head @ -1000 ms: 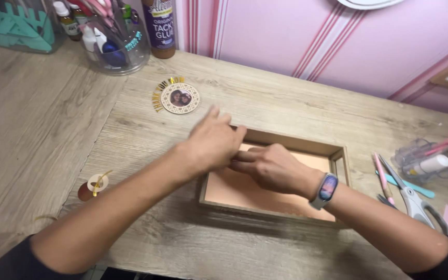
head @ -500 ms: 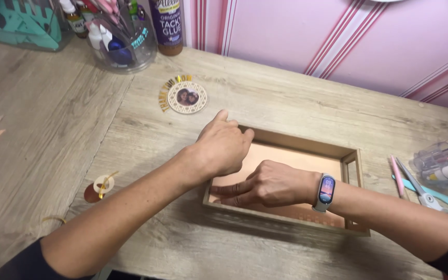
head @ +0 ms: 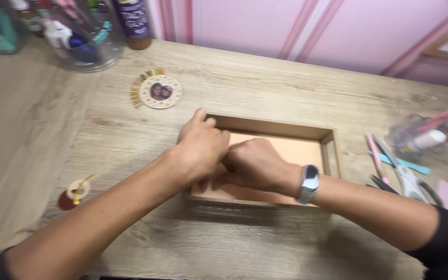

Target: Applying double-sided tape to a decorative ornament and gluing a paper liner into a wooden tray.

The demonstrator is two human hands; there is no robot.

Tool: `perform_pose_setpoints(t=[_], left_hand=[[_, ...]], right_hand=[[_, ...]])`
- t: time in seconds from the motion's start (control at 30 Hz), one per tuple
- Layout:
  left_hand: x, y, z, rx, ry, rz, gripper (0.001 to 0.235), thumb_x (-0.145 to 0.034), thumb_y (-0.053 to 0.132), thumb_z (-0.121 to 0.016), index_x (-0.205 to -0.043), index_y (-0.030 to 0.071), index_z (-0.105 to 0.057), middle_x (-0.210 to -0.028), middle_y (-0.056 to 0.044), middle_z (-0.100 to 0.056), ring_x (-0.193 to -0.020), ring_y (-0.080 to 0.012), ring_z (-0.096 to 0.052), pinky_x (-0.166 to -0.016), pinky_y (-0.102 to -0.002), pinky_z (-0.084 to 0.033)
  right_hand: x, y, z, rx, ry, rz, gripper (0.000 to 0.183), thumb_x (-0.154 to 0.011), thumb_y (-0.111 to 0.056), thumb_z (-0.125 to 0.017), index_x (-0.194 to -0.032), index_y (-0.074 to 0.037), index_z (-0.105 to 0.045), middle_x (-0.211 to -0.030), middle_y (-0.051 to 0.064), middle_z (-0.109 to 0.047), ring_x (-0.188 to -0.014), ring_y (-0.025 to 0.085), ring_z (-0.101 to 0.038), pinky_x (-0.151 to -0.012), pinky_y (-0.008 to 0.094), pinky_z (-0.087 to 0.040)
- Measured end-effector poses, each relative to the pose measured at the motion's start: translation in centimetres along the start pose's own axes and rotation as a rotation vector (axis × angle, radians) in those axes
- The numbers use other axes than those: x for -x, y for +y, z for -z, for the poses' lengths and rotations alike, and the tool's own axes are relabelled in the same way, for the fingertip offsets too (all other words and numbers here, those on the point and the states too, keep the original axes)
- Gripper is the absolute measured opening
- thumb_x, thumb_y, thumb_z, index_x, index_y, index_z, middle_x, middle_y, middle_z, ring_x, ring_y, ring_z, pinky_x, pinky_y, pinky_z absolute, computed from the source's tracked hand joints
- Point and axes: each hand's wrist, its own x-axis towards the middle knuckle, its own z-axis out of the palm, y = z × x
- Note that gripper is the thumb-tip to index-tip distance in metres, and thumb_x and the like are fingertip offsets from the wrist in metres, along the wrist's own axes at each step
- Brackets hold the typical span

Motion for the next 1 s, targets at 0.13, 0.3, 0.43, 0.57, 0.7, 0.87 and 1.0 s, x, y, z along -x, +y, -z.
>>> perform_pose_setpoints(t=[0.13,0.3,0.43,0.57,0.7,0.87,1.0], left_hand=[[0.1,0.9,-1.1,-0.147,0.003,0.046,0.048,-0.094,0.034,-0.06,-0.132,0.005,-0.066,-0.122,-0.006,-0.076,-0.125,-0.0253,-0.058,-0.109,-0.052,-0.02],[0.3,1.4,-1.9,-0.215,0.055,0.013,0.045,-0.091,0.027,-0.057,-0.126,0.001,-0.069,-0.113,-0.008,-0.078,-0.118,-0.0262,-0.059,-0.104,-0.049,-0.024],[0.2,1.5,-2.0,-0.218,0.059,-0.001,0.032,-0.091,0.014,-0.057,-0.116,0.001,-0.073,-0.106,-0.01,-0.079,-0.106,-0.0277,-0.06,-0.099,-0.053,-0.025],[-0.2,1.6,-2.2,-0.228,0.029,-0.02,0.031,-0.092,0.013,-0.057,-0.116,0.002,-0.073,-0.108,-0.009,-0.078,-0.107,-0.0272,-0.06,-0.099,-0.053,-0.025],[-0.5,1.5,-2.2,-0.273,-0.03,-0.022,0.029,-0.093,0.012,-0.057,-0.116,0.006,-0.074,-0.111,-0.006,-0.078,-0.108,-0.0262,-0.06,-0.098,-0.052,-0.025],[-1.2,1.9,-2.4,-0.333,-0.076,-0.02,0.028,-0.095,0.011,-0.057,-0.117,0.01,-0.075,-0.114,-0.004,-0.077,-0.109,-0.0252,-0.06,-0.097,-0.052,-0.024],[-0.3,2.6,-0.5,-0.383,-0.129,0.006,0.028,-0.095,0.009,-0.057,-0.115,0.014,-0.076,-0.115,-0.003,-0.076,-0.108,-0.0255,-0.061,-0.095,-0.052,-0.025]], right_hand=[[-0.3,-0.8,-0.3,0.098,-0.129,-0.039,0.05,-0.079,-0.071,-0.066,-0.068,-0.023,-0.072,-0.059,0.002,-0.069,-0.067,0.033,-0.075,-0.059,0.05,-0.058],[0.7,0.5,0.7,0.112,-0.184,0.042,0.044,-0.08,-0.064,-0.07,-0.068,-0.021,-0.068,-0.059,0.002,-0.069,-0.066,0.03,-0.075,-0.058,0.046,-0.059],[3.7,7.9,-3.9,0.355,-0.297,0.131,0.038,-0.074,-0.058,-0.073,-0.062,-0.024,-0.06,-0.06,-0.002,-0.069,-0.072,0.024,-0.075,-0.061,0.042,-0.06],[7.7,5.7,4.3,0.411,-0.445,0.155,0.049,-0.071,-0.071,-0.073,-0.06,-0.024,-0.068,-0.07,-0.003,-0.071,-0.091,0.026,-0.068,-0.069,0.04,-0.06],[9.4,7.3,4.7,0.539,-0.514,0.233,0.039,-0.074,-0.058,-0.076,-0.07,-0.019,-0.075,-0.078,-0.003,-0.07,-0.096,0.028,-0.062,-0.07,0.04,-0.058],[10.3,9.1,1.7,0.597,-0.471,0.258,0.041,-0.071,-0.059,-0.077,-0.07,-0.018,-0.075,-0.078,-0.004,-0.068,-0.096,0.027,-0.06,-0.069,0.04,-0.058],[11.1,9.3,1.1,0.672,-0.364,0.244,0.032,-0.074,-0.047,-0.077,-0.061,-0.02,-0.069,-0.062,-0.003,-0.061,-0.085,0.025,-0.06,-0.058,0.039,-0.054]])
